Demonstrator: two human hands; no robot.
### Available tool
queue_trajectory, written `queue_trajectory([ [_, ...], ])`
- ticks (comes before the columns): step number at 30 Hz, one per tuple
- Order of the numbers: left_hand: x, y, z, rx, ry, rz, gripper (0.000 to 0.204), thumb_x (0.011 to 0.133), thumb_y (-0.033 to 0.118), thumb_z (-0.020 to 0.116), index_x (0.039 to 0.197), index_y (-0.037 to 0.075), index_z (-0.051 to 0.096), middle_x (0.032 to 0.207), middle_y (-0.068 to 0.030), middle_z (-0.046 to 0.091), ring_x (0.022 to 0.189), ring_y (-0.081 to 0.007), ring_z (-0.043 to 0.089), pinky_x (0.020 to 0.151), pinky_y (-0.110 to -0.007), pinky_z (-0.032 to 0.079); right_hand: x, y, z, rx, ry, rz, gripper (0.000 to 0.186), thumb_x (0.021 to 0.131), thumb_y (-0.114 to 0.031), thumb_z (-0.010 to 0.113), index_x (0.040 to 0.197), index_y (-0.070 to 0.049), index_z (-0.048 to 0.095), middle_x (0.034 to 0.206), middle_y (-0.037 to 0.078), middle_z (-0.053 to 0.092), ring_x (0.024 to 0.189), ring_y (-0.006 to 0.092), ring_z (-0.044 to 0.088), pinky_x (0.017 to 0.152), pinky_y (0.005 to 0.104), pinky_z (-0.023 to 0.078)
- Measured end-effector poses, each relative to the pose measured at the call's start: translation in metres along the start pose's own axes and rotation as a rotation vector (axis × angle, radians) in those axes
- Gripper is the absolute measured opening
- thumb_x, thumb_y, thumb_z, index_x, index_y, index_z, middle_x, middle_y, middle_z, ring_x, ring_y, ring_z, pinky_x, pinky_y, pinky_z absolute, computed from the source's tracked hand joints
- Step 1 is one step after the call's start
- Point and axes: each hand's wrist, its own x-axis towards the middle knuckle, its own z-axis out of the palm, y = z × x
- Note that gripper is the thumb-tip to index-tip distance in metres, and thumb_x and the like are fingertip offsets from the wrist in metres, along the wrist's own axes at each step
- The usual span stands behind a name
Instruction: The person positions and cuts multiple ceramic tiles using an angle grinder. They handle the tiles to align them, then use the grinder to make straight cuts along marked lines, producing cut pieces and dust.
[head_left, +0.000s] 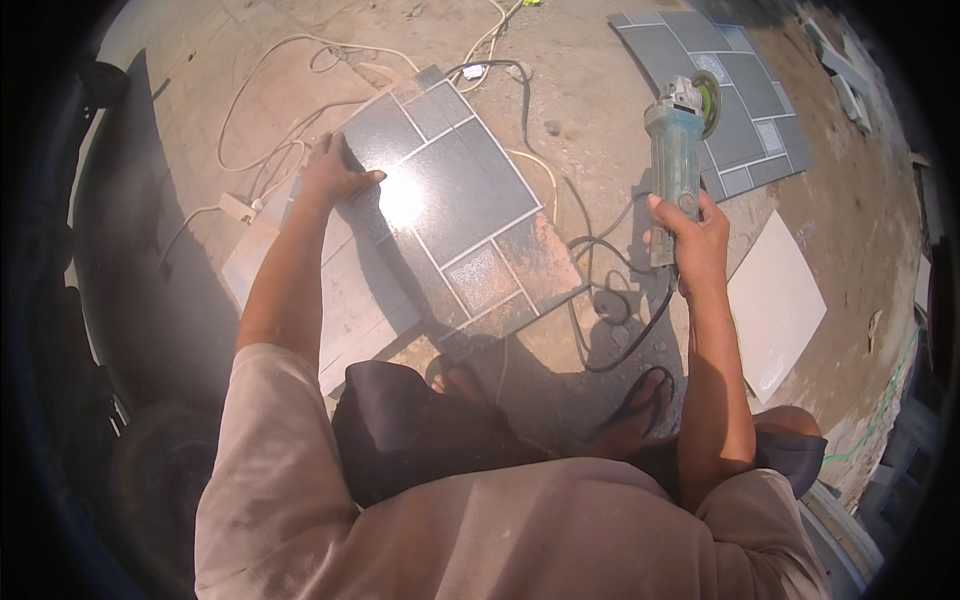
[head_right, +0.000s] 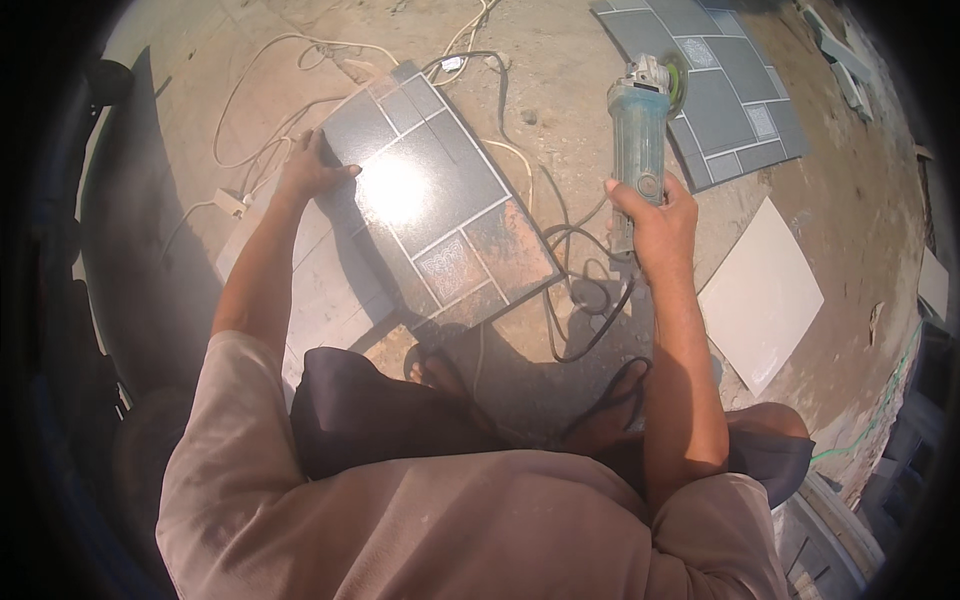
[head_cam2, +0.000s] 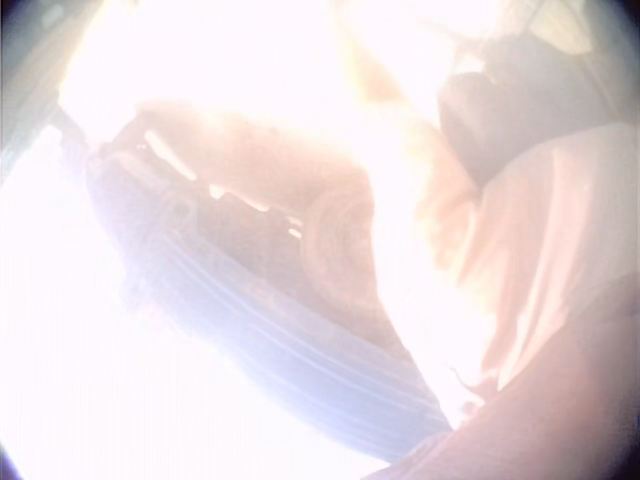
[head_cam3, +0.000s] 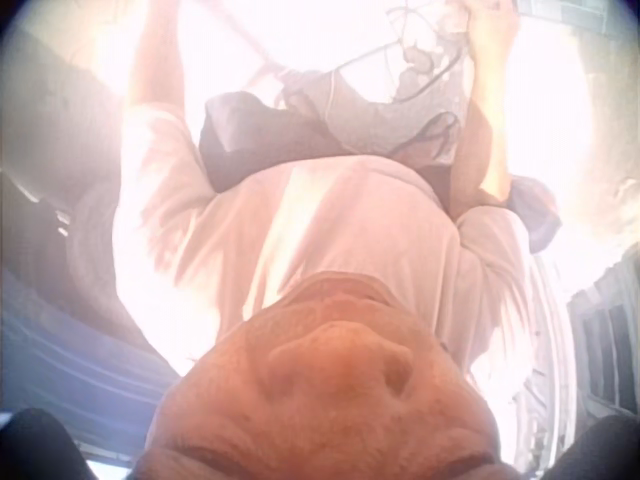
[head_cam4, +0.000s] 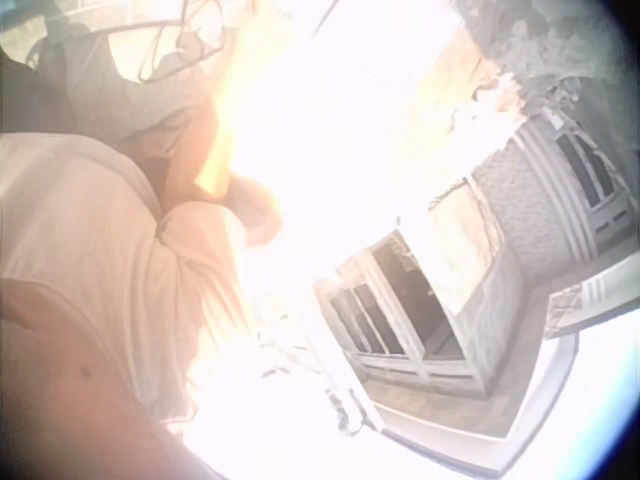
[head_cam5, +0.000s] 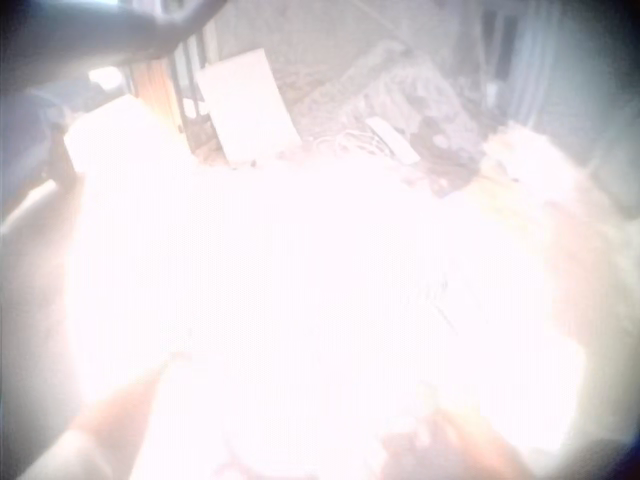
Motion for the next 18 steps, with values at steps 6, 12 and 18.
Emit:
queue_trajectory([
  [6, -0.034, 0.012, -0.006, 0.05, -0.112, -0.151, 0.126, 0.072, 0.073, 0.092, 0.161, -0.001, 0.045, 0.167, -0.0256, 0.045, 0.157, -0.0432, 0.042, 0.126, -0.059, 0.04, -0.008, 0.004, -0.008, 0.016, 0.028, -0.008, 0.037, 0.09, -0.016, 0.084, 0.118, 0.004, 0.072, 0.088, 0.008, 0.07, 0.062, 0.0168, 0.068, 0.057, 0.0312, 0.053],
  [12, -0.101, 0.039, -0.001, 0.036, -0.162, -0.395, 0.124, 0.075, 0.082, 0.085, 0.155, -0.006, 0.049, 0.16, -0.0319, 0.048, 0.156, -0.0473, 0.04, 0.121, -0.079, 0.031, -0.008, 0.018, -0.008, 0.134, -0.063, -0.01, 0.038, 0.086, -0.015, 0.089, 0.114, 0.005, 0.073, 0.089, 0.009, 0.073, 0.07, 0.0163, 0.071, 0.06, 0.0303, 0.055],
  [18, -0.163, 0.067, 0.015, -0.025, -0.303, -0.562, 0.127, 0.078, 0.087, 0.078, 0.153, -0.011, 0.049, 0.154, -0.0365, 0.052, 0.149, -0.0505, 0.049, 0.119, -0.083, 0.03, -0.013, 0.033, 0.025, 0.101, -0.121, -0.002, 0.042, 0.087, -0.016, 0.089, 0.119, 0.006, 0.074, 0.097, 0.012, 0.077, 0.081, 0.0178, 0.073, 0.066, 0.0324, 0.058],
])
